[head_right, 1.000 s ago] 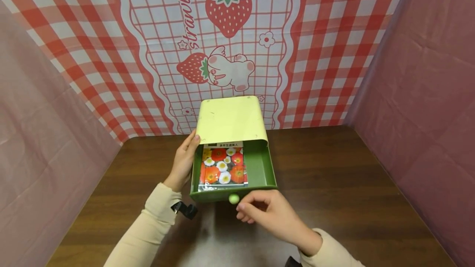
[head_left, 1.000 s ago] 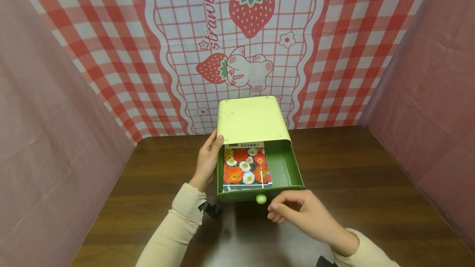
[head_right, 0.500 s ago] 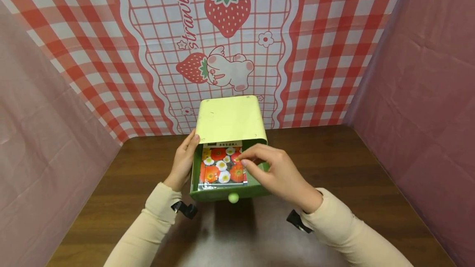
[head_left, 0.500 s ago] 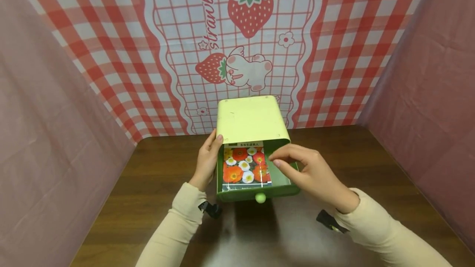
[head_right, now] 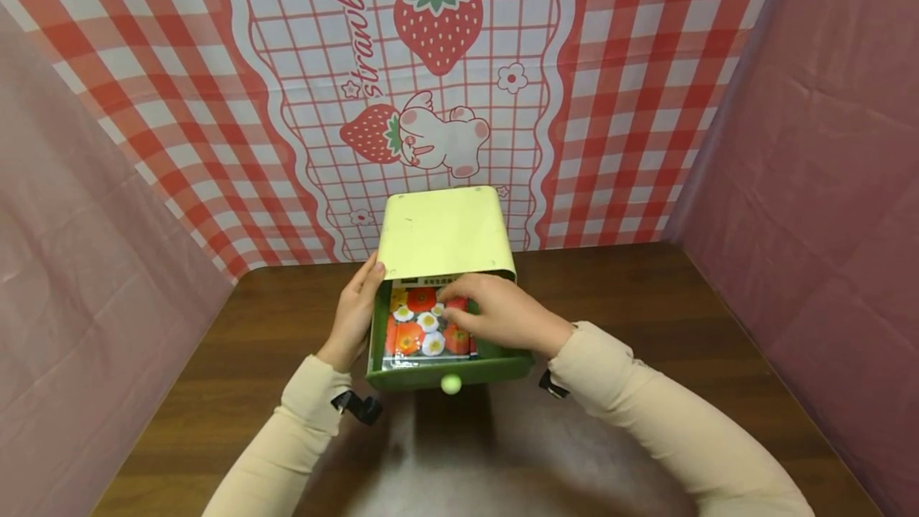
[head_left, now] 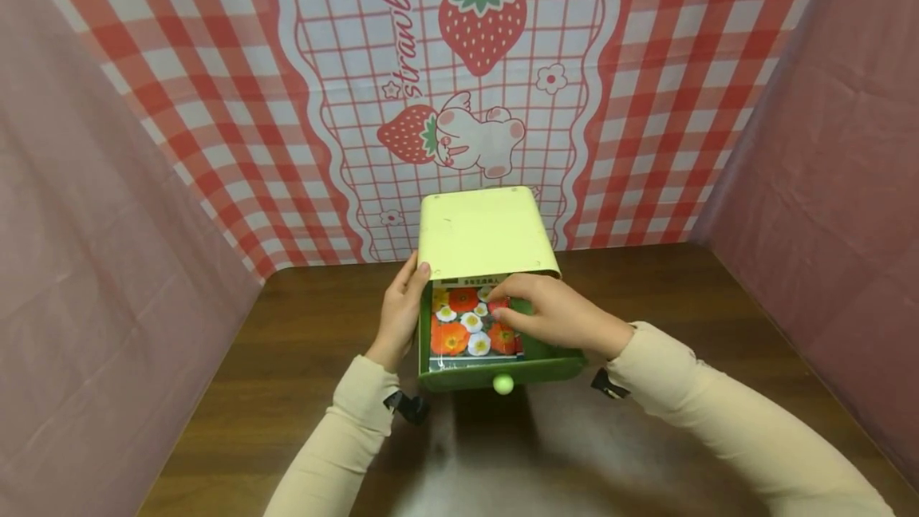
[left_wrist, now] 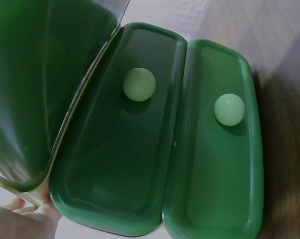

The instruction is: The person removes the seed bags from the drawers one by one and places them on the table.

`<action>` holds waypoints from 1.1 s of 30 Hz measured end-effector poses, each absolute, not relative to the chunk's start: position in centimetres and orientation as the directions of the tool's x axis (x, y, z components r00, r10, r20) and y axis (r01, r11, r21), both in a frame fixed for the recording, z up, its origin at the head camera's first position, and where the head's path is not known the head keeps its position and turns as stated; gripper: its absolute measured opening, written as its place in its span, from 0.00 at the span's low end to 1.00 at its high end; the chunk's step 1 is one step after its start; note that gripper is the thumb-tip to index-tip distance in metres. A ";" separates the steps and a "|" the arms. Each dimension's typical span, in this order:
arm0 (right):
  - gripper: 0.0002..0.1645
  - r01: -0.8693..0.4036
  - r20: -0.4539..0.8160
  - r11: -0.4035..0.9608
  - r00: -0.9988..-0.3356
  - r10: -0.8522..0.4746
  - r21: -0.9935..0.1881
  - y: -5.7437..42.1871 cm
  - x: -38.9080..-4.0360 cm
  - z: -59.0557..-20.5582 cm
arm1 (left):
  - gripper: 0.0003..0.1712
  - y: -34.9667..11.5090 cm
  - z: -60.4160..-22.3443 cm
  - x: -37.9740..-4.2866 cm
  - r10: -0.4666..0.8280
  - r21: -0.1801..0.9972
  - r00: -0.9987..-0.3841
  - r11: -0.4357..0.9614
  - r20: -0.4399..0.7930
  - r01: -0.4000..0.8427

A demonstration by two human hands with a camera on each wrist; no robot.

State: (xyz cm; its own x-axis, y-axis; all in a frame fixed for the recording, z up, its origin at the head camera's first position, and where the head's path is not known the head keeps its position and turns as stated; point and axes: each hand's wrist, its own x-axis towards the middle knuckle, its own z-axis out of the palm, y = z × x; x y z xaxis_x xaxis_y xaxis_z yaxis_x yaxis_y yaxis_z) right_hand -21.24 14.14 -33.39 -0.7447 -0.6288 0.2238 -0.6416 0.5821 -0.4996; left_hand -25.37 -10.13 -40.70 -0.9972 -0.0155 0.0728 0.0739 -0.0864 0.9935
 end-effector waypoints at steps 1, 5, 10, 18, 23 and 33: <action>0.20 -0.643 0.201 0.598 -0.743 -0.638 -0.479 14.0 -21.5 -33.6 | 0.37 -10.1 -40.7 -25.4 -0.016 0.993 -0.997 -0.087 0.072 0.073; 0.31 -0.628 0.102 0.657 -0.751 -0.653 -0.418 13.6 -22.0 -34.3 | 0.37 -10.1 -40.7 -25.4 -0.015 0.994 -0.997 -0.087 0.071 0.072; 0.36 -0.627 0.068 0.703 -0.761 -0.645 -0.335 13.1 -22.4 -34.9 | 0.37 -10.1 -40.7 -25.4 -0.011 0.994 -0.998 -0.085 0.068 0.068; 0.46 -0.605 0.027 0.777 -0.792 -0.610 -0.176 12.8 -22.5 -35.3 | 0.37 -10.2 -40.7 -25.5 -0.003 0.995 -0.998 -0.079 0.068 0.068; 0.46 -0.580 0.015 0.799 -0.811 -0.585 -0.158 12.8 -22.5 -35.3 | 0.36 -10.2 -40.7 -25.5 0.009 0.994 -0.998 -0.094 0.058 0.057; 0.49 -0.611 -0.005 0.770 -0.783 -0.622 -0.182 12.7 -22.6 -35.4 | 0.34 -10.2 -38.9 -24.3 0.030 0.996 -0.999 -0.083 0.035 0.032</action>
